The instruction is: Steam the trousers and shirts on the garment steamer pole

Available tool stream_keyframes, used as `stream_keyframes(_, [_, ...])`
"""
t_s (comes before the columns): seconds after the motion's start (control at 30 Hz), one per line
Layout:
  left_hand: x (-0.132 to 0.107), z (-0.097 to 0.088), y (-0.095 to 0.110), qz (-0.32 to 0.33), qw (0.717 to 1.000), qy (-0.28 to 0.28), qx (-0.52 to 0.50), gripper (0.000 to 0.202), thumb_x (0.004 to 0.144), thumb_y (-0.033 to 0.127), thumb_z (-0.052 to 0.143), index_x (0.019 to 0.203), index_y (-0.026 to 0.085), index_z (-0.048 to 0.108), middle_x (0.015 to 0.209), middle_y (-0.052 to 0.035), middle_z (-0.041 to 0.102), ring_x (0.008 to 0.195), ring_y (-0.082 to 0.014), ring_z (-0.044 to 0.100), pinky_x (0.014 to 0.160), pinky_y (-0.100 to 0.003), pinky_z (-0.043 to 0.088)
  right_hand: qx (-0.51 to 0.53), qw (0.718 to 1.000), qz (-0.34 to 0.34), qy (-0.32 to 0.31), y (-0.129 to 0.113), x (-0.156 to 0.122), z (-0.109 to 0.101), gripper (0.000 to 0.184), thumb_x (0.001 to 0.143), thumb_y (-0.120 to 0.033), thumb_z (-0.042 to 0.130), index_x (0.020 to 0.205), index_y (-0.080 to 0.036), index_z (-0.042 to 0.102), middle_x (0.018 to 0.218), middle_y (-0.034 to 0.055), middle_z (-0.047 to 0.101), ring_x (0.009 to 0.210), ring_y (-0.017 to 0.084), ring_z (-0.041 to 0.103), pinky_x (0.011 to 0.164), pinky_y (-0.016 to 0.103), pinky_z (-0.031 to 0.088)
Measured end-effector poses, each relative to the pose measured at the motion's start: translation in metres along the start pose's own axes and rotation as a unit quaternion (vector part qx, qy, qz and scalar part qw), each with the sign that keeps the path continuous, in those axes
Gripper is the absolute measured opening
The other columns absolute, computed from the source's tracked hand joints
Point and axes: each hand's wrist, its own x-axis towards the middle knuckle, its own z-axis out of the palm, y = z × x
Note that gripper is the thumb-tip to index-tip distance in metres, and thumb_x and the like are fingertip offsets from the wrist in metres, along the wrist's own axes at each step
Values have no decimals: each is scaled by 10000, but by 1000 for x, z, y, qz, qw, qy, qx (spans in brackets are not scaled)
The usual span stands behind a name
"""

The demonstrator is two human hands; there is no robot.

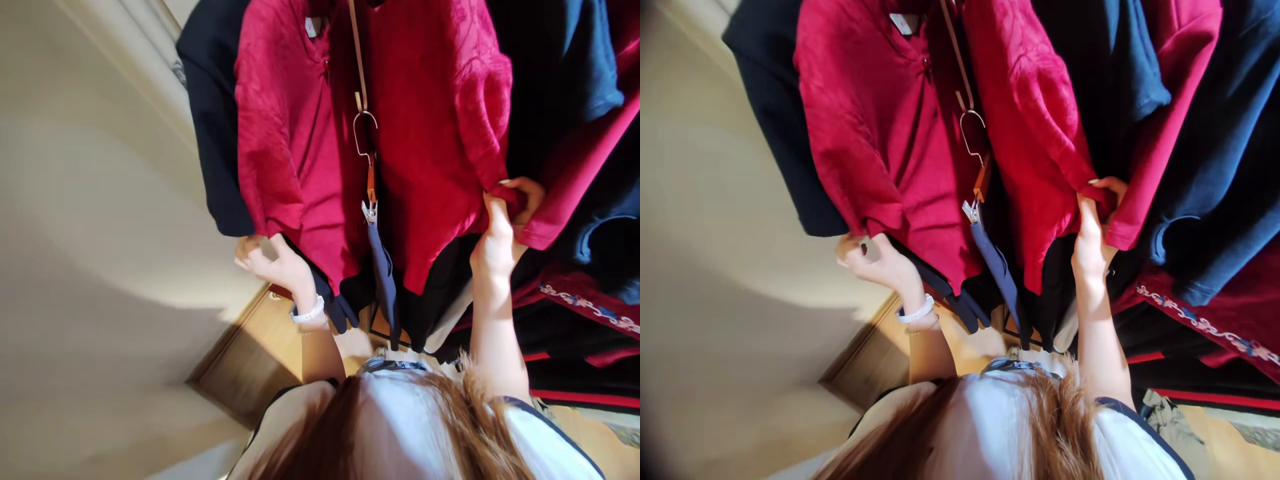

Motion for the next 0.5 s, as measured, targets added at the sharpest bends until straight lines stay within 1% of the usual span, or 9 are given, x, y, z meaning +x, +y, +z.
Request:
stream_keyframes(0.1, [9, -22, -1, -25, 998, -13, -64, 98, 982, 337, 551, 946, 252, 515, 996, -82, 634, 1017, -271, 677, 938, -520, 596, 19, 1000, -11, -20, 5, 8, -12, 124, 854, -263, 700, 943, -260, 613, 993, 11, 572, 988, 191, 595, 1016, 362, 488])
stream_keyframes(0.17, [19, -39, 1, -18, 996, -28, -83, 166, 1015, 430, 533, 961, 274, 519, 976, -96, 641, 964, -282, 705, 818, -514, 635, 35, 999, -21, -27, 6, 12, -19, 124, 827, -210, 708, 926, -234, 636, 969, 5, 588, 957, 174, 600, 997, 340, 485])
stream_keyframes(0.23, [25, -56, 9, 6, 997, -32, -64, 229, 1019, 526, 530, 996, 299, 557, 996, -116, 662, 969, -306, 724, 767, -524, 647, 59, 997, -28, -36, 8, 15, -26, 146, 803, -164, 712, 931, -212, 660, 969, 3, 611, 937, 163, 611, 977, 328, 489])
stream_keyframes(0.27, [22, -64, 16, 26, 998, -16, -49, 244, 1009, 555, 542, 1033, 315, 579, 1042, -122, 672, 1002, -318, 726, 782, -532, 648, 71, 996, -32, -42, 9, 17, -29, 158, 801, -146, 709, 943, -204, 672, 976, 5, 627, 940, 163, 620, 974, 329, 491])
stream_keyframes(0.33, [0, -74, 36, 82, 995, 42, -47, 266, 997, 570, 567, 1142, 348, 593, 1173, -114, 660, 1101, -323, 706, 874, -542, 636, 90, 993, -40, -62, 12, 19, -36, 170, 822, -137, 695, 976, -208, 686, 1003, 8, 655, 982, 171, 639, 1001, 341, 490])
stream_keyframes(0.4, [-46, -75, 58, 130, 985, 57, -93, 338, 1002, 553, 572, 1275, 355, 549, 1282, -101, 615, 1180, -304, 674, 971, -529, 604, 96, 991, -44, -86, 17, 22, -42, 157, 870, -164, 684, 1011, -234, 684, 1037, 5, 666, 1044, 178, 641, 1060, 359, 470])
stream_keyframes(0.43, [-76, -71, 67, 139, 983, 1, -124, 363, 1000, 547, 581, 1287, 330, 537, 1258, -99, 615, 1167, -289, 677, 976, -510, 596, 97, 990, -41, -95, 20, 23, -45, 141, 894, -189, 682, 1024, -246, 675, 1053, 4, 661, 1064, 180, 634, 1082, 366, 460])
stream_keyframes(0.47, [-106, -64, 74, 122, 975, -117, -146, 465, 975, 554, 621, 1349, 301, 510, 1308, -113, 609, 1178, -283, 680, 984, -485, 591, 96, 990, -33, -101, 23, 24, -47, 129, 914, -215, 682, 1036, -254, 661, 1068, 5, 651, 1070, 181, 624, 1091, 369, 455])
stream_keyframes(0.5, [-135, -55, 77, 100, 955, -231, -155, 652, 905, 565, 716, 1431, 274, 463, 1407, -144, 579, 1233, -296, 661, 993, -465, 583, 92, 990, -24, -106, 25, 25, -50, 128, 927, -237, 679, 1050, -255, 647, 1082, 8, 637, 1067, 181, 614, 1091, 370, 455])
